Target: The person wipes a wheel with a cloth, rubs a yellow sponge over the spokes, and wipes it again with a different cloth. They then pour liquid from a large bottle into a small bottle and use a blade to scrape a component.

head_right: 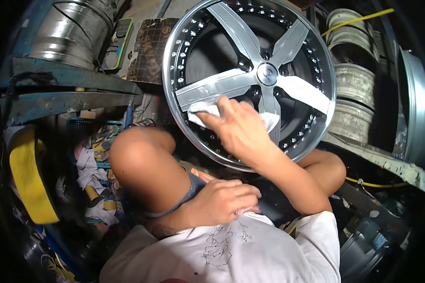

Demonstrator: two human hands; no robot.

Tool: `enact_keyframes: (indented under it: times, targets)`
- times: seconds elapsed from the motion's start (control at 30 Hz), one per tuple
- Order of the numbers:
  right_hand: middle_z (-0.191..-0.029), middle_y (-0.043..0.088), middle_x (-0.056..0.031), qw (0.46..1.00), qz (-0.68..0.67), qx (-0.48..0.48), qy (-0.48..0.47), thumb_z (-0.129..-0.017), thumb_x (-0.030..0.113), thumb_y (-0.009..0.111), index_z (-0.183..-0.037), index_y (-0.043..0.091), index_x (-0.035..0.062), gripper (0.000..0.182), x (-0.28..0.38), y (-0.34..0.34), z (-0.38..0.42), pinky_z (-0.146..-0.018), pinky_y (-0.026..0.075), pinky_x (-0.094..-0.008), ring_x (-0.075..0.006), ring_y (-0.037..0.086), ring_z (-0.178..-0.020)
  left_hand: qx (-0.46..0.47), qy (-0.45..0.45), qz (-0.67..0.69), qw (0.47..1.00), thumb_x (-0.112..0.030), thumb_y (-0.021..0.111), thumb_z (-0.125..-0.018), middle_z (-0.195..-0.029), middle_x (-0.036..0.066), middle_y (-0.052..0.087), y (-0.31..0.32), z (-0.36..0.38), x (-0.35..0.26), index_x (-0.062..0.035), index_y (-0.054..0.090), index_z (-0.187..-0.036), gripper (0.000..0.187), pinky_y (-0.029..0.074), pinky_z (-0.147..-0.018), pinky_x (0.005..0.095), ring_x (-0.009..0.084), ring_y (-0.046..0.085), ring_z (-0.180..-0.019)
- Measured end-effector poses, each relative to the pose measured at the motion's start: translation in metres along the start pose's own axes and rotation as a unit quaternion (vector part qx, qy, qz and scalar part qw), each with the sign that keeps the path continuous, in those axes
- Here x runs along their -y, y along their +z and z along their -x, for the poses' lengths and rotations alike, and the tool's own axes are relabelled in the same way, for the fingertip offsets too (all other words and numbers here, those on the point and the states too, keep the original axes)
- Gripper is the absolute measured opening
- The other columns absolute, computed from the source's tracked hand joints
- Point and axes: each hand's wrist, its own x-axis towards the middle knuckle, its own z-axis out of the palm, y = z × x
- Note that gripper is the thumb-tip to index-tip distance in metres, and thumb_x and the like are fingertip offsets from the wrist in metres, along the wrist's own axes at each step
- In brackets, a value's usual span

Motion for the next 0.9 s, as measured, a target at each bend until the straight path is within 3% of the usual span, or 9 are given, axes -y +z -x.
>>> enact_keyframes:
  times: [0.1,0.2,0.37,0.47,0.53,0.6,0.73,0.9]
  targets:
    - [-0.100,0.055,-0.0091,0.999,0.022,0.036,-0.001,-0.092,0.018,0.057,-0.133,0.071,0.0243,0.043,0.009,0.011,-0.012,-0.077,0.047,-0.0370,-0.0238,0.060,-0.091,-0.023,0.011,0.005,1.000,-0.020,0.078,-0.082,-0.109,-0.002,0.069,-0.010,0.000,0.002,-0.0103,0.068,-0.092,0.017,0.054,-0.066,0.0328,0.0178,0.062,-0.080]
    - [-0.103,0.055,-0.0092,0.999,0.045,0.022,-0.006,-0.092,0.020,0.058,-0.132,0.071,0.0245,0.042,0.016,0.018,-0.016,-0.078,0.044,-0.0352,-0.0227,0.058,-0.090,-0.019,-0.002,0.011,1.000,-0.025,0.075,-0.089,-0.098,0.001,0.063,-0.019,0.001,0.000,-0.0108,0.065,-0.093,0.017,0.056,-0.069,0.0346,0.0196,0.063,-0.082]
    - [-0.108,0.055,-0.0100,0.997,0.079,0.012,-0.005,-0.092,0.020,0.058,-0.129,0.072,0.0242,0.040,0.022,0.036,-0.023,-0.079,0.042,-0.0353,-0.0233,0.055,-0.094,0.007,0.010,0.073,0.997,-0.017,0.076,-0.078,-0.102,0.000,0.064,-0.024,0.005,-0.001,-0.0114,0.066,-0.095,0.021,0.058,-0.074,0.0331,0.0176,0.064,-0.091]
    - [-0.104,0.054,-0.0093,0.996,0.091,0.007,0.025,-0.091,0.019,0.058,-0.129,0.072,0.0240,0.041,0.011,0.028,-0.054,-0.079,0.042,-0.0351,-0.0239,0.056,-0.094,0.021,0.022,0.068,0.997,-0.025,0.077,-0.086,-0.107,-0.003,0.067,-0.025,0.005,0.000,-0.0134,0.064,-0.090,0.017,0.054,-0.066,0.0307,0.0142,0.062,-0.082]
    - [-0.102,0.053,-0.0095,0.995,0.077,-0.033,0.058,-0.091,0.016,0.056,-0.131,0.070,0.0233,0.042,0.002,0.011,-0.063,-0.079,0.044,-0.0382,-0.0258,0.057,-0.094,0.013,0.024,0.079,0.997,-0.026,0.076,-0.087,-0.106,-0.004,0.067,-0.026,0.004,-0.001,-0.0134,0.063,-0.089,0.018,0.054,-0.065,0.0305,0.0139,0.062,-0.081]
    - [-0.103,0.053,-0.0102,0.994,0.074,-0.015,0.075,-0.092,0.016,0.056,-0.130,0.071,0.0237,0.042,0.002,-0.002,-0.049,-0.080,0.045,-0.0389,-0.0265,0.058,-0.095,0.009,0.020,0.081,0.996,-0.026,0.076,-0.088,-0.105,-0.004,0.067,-0.028,0.006,-0.003,-0.0134,0.063,-0.088,0.018,0.053,-0.066,0.0301,0.0137,0.062,-0.082]
    - [-0.112,0.055,-0.0119,0.997,0.035,0.033,0.054,-0.091,0.018,0.057,-0.128,0.073,0.0258,0.041,0.015,0.007,-0.005,-0.079,0.044,-0.0362,-0.0256,0.058,-0.092,0.012,0.026,0.091,0.995,-0.027,0.077,-0.086,-0.105,-0.003,0.066,-0.025,0.009,-0.001,-0.0133,0.064,-0.089,0.019,0.054,-0.069,0.0293,0.0139,0.063,-0.084]
    - [-0.108,0.055,-0.0089,0.998,0.062,0.006,0.013,-0.091,0.020,0.058,-0.123,0.074,0.0256,0.036,0.011,0.035,-0.033,-0.076,0.042,-0.0350,-0.0229,0.056,-0.089,0.035,0.028,0.105,0.993,-0.026,0.077,-0.085,-0.106,-0.002,0.066,-0.022,0.011,-0.003,-0.0131,0.064,-0.090,0.019,0.054,-0.073,0.0295,0.0143,0.063,-0.088]
